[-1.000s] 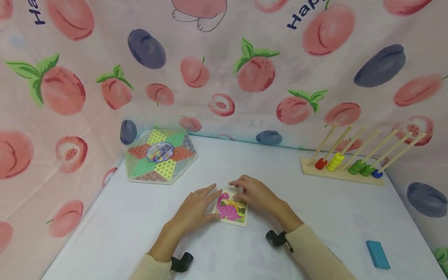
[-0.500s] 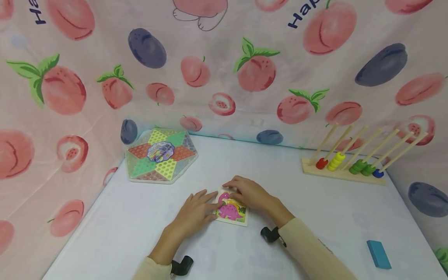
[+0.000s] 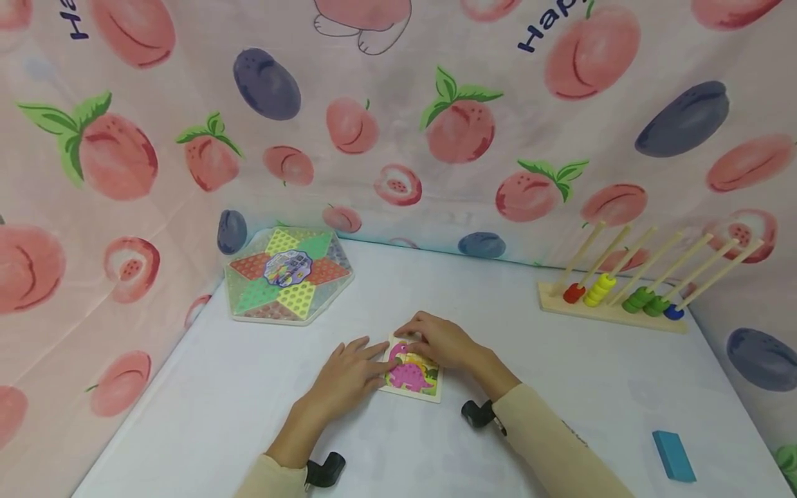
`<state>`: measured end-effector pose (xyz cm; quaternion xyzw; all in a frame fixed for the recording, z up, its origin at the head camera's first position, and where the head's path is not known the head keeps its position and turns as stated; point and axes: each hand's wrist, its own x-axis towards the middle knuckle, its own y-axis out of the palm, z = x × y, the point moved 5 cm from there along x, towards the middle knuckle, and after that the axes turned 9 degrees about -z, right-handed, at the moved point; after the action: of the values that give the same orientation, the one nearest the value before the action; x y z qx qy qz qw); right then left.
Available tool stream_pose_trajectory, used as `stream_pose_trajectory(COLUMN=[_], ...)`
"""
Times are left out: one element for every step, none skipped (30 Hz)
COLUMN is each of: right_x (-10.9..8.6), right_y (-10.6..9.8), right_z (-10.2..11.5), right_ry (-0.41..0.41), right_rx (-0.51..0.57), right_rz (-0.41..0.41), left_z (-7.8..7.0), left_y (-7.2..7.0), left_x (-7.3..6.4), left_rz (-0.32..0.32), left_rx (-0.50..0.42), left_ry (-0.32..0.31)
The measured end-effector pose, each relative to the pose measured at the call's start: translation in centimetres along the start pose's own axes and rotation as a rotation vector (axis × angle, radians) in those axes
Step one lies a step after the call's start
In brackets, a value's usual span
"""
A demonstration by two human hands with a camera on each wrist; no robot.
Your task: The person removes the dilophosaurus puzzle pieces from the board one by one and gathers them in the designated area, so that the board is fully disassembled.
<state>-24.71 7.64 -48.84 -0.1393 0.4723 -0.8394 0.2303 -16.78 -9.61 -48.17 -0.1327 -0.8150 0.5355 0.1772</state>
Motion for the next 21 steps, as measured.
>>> stream_pose_trajectory(right_x=[0.05, 0.10, 0.13, 0.18, 0.22, 0.25, 0.29, 0.33, 0.38, 0.42, 0.48, 0.52, 0.55, 0.58, 0.60, 0.62, 0.64, 0.66, 0.69, 0.74, 0.78], right_y=[0.02, 0.03, 0.03, 0.02, 0.01, 0.04, 0.03, 0.02, 0.02, 0.02, 0.02, 0.02, 0.03, 0.03, 0.03, 0.03, 0.03, 0.02, -0.03, -0.09, -0.18], right_z=[-0.02, -0.05, -0.07, -0.06, -0.03, -0.01, 0.02, 0.04, 0.07, 0.12, 0.18, 0.22, 0.27, 0.31, 0.34, 0.33, 0.30, 0.26, 0.26, 0.23, 0.23], right_ry=[0.003, 0.008, 0.014, 0.020, 0.026, 0.026, 0.025, 0.024, 0.020, 0.013, 0.004, -0.004, -0.010, -0.015, -0.020, -0.025, -0.027, -0.030, -0.032, -0.033, -0.037], right_rx=[0.008, 0.014, 0.020, 0.026, 0.033, 0.037, 0.037, 0.035, 0.033, 0.030, 0.025, 0.020, 0.014, 0.008, 0.002, -0.003, -0.003, -0.004, 0.000, 0.003, 0.006], right_rz=[0.002, 0.005, 0.008, 0.012, 0.017, 0.023, 0.029, 0.035, 0.040, 0.045, 0.048, 0.053, 0.057, 0.061, 0.063, 0.065, 0.064, 0.065, 0.063, 0.061, 0.059], left_z=[0.00, -0.01, -0.03, -0.07, -0.11, -0.13, -0.15, -0.18, -0.20, -0.20, -0.21, -0.20, -0.20, -0.18, -0.16, -0.12, -0.08, -0.06, -0.05, -0.03, -0.01], left_y=[0.02, 0.03, 0.02, 0.00, -0.03, -0.04, -0.03, -0.04, -0.05, -0.03, -0.04, -0.03, -0.03, -0.01, 0.00, 0.03, 0.05, 0.06, 0.04, 0.04, 0.02], left_x=[-0.01, -0.02, -0.04, -0.07, -0.10, -0.15, -0.18, -0.19, -0.21, -0.21, -0.22, -0.22, -0.22, -0.22, -0.22, -0.20, -0.18, -0.15, -0.13, -0.08, -0.03], left_rz=[0.002, 0.003, 0.005, 0.008, 0.008, 0.012, 0.015, 0.016, 0.019, 0.022, 0.023, 0.027, 0.028, 0.029, 0.031, 0.033, 0.033, 0.033, 0.033, 0.034, 0.035], left_rx=[0.001, 0.001, 0.000, -0.001, -0.002, -0.004, -0.006, -0.008, -0.009, -0.009, -0.007, -0.008, -0.010, -0.010, -0.010, -0.010, -0.010, -0.010, -0.010, -0.009, -0.012], left_ry=[-0.001, -0.001, -0.002, -0.004, -0.003, -0.006, -0.009, -0.010, -0.012, -0.013, -0.012, -0.014, -0.014, -0.013, -0.013, -0.012, -0.012, -0.011, -0.009, -0.008, -0.009])
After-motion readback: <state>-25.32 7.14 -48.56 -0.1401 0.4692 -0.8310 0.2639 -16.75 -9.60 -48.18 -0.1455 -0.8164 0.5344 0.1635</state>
